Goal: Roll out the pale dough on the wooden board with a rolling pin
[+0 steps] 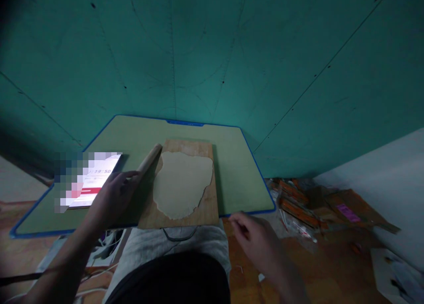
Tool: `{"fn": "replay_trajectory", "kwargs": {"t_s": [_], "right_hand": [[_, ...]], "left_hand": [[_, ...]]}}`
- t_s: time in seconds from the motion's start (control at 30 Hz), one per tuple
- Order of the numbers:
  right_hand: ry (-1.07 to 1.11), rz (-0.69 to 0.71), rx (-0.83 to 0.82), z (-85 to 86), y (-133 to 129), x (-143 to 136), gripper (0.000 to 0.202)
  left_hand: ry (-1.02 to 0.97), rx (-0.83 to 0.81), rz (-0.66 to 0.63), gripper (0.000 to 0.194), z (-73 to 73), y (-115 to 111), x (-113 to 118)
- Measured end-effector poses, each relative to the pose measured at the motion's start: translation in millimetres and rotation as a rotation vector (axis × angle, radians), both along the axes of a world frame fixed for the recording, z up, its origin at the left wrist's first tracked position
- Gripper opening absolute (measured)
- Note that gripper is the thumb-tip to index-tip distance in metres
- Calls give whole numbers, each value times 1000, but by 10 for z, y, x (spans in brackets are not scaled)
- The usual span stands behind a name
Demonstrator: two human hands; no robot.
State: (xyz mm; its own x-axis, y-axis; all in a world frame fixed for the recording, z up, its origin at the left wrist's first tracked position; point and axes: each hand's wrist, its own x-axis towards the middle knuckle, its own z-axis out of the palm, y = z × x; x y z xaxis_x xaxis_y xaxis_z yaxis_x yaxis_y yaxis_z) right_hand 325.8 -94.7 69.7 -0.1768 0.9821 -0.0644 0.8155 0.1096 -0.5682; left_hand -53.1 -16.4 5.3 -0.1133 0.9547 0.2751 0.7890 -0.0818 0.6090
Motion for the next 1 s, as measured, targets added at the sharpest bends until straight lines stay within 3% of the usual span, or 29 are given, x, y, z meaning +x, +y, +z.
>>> {"fn": "replay_trajectory", "kwargs": {"t_s": [0.17, 0.27, 0.33, 0.47, 0.6, 0.8, 1.0], "right_hand": [[17, 277, 323, -73, 294, -593, 38], [-106, 446, 349, -210, 397, -890, 40], [-176, 498, 330, -324, 374, -997, 52], [-250, 486, 324, -465, 193, -988, 69], [-247, 503, 304, -413, 86, -902, 67], [-214, 489, 273, -368, 244, -959, 69], [-164, 487, 278, -425, 295, -939, 67]], "left_hand": [[-22, 17, -14, 48, -42, 20, -31], [-28, 47, -28, 41, -57, 27, -29], [-39, 48, -25, 39, -56, 24, -26], [-59, 47, -32, 36, -25, 2, -23], [-43, 44, -17, 35, 0, -1, -17], [-2, 58, -45, 33, -11, -12, 9], [15, 36, -78, 28, 80, -60, 28]]}}
